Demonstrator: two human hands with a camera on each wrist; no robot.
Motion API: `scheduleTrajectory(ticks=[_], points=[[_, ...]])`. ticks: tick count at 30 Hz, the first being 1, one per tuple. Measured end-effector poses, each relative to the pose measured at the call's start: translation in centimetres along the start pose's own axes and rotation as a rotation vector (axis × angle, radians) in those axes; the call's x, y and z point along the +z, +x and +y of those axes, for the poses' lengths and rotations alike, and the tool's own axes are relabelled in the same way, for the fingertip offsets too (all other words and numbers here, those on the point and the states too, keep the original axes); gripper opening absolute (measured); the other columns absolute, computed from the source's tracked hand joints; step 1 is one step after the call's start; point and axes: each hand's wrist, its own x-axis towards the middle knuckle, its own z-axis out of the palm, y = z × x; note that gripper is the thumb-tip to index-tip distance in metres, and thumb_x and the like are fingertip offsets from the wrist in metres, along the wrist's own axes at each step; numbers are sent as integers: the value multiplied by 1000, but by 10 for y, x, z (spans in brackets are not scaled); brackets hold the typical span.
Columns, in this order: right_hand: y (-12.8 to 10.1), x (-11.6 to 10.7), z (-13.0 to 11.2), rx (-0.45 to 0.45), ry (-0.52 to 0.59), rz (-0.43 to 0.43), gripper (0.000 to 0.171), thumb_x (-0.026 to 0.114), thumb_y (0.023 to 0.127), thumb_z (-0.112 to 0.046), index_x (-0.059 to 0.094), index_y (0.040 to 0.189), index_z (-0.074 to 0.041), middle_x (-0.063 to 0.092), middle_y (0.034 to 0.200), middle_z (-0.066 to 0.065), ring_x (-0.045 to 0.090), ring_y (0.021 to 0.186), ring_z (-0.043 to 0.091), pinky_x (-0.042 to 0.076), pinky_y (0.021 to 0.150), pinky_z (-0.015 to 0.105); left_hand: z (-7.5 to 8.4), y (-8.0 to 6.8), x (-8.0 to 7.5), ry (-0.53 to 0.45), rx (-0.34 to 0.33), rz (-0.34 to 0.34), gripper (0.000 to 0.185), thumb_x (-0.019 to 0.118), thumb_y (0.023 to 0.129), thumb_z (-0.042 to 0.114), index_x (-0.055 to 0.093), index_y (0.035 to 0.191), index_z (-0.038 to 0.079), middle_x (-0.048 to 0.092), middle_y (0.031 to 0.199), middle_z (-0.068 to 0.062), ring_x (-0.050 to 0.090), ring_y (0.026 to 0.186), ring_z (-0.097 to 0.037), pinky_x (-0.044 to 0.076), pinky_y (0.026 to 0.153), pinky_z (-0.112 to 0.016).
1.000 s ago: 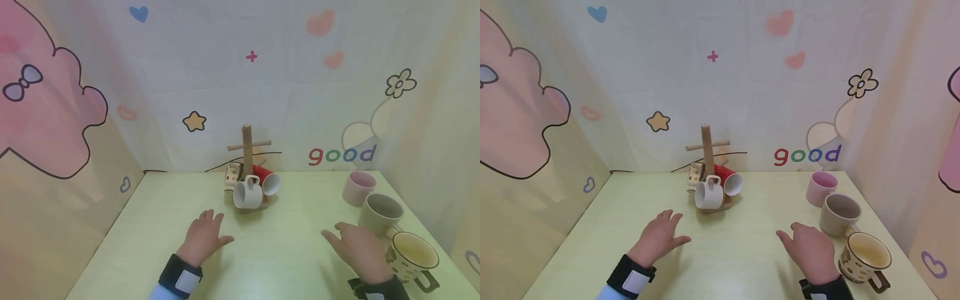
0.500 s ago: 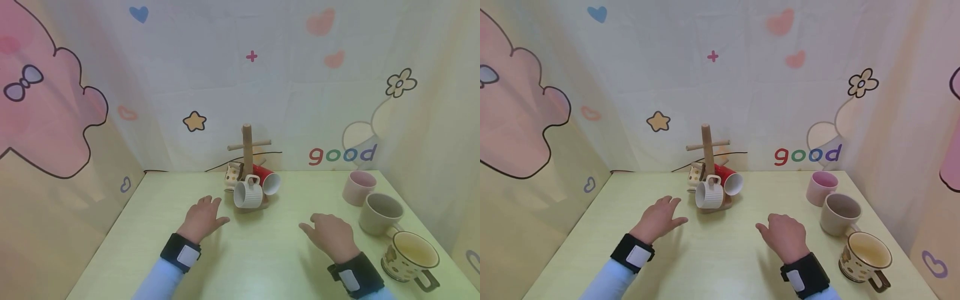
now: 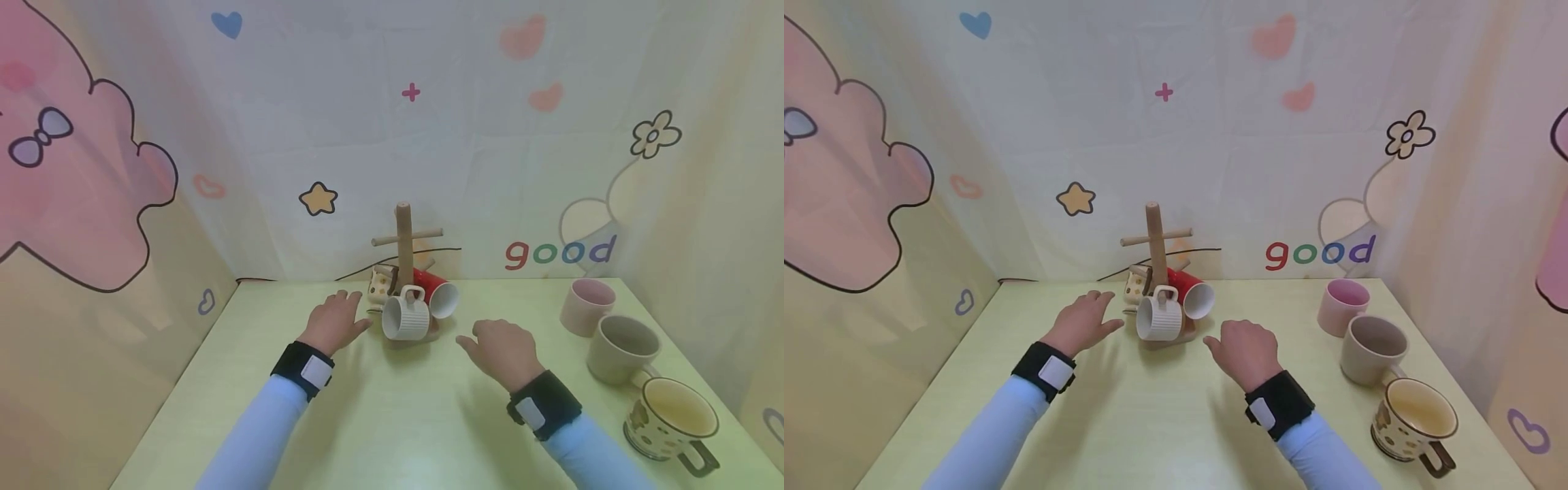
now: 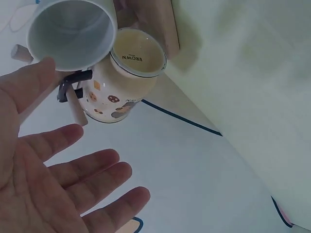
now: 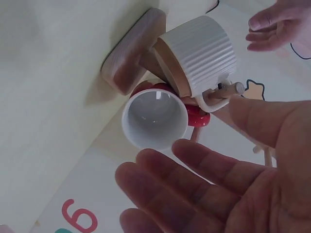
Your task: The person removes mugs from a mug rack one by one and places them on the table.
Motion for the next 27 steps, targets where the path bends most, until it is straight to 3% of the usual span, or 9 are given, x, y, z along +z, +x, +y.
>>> scheduleTrajectory(ticks=[9,17,22,27], points=[[39,1,-24,-2,17,-18,37,62,96,-40,67,80,-8,51,57,3,50,54,21,35,46,28,2,34,-5,-6,-37,-34,64,64,97,41,45,146,4,52,139,-22,55,122,-38,51,95,-51],[62,3,-42,-5,11,-9,40,65,94,-45,68,79,-8,56,63,4,54,59,23,45,50,30,-3,52,-7,32,-29,4,60,64,97,40,49,141,3,58,127,-21,61,110,-36,56,84,-47],[73,3,-53,-24,-7,-17,45,62,96,-46,66,69,-10,56,59,4,54,58,22,43,49,29,-3,65,-6,30,-16,20,61,65,96,40,49,142,4,59,125,-20,62,107,-35,57,81,-47],[80,6,-63,-43,-46,-8,42,62,96,-48,74,81,-10,58,60,3,56,63,23,46,52,30,1,79,1,10,-2,7,60,67,95,40,50,141,5,60,124,-19,64,103,-33,57,82,-46]])
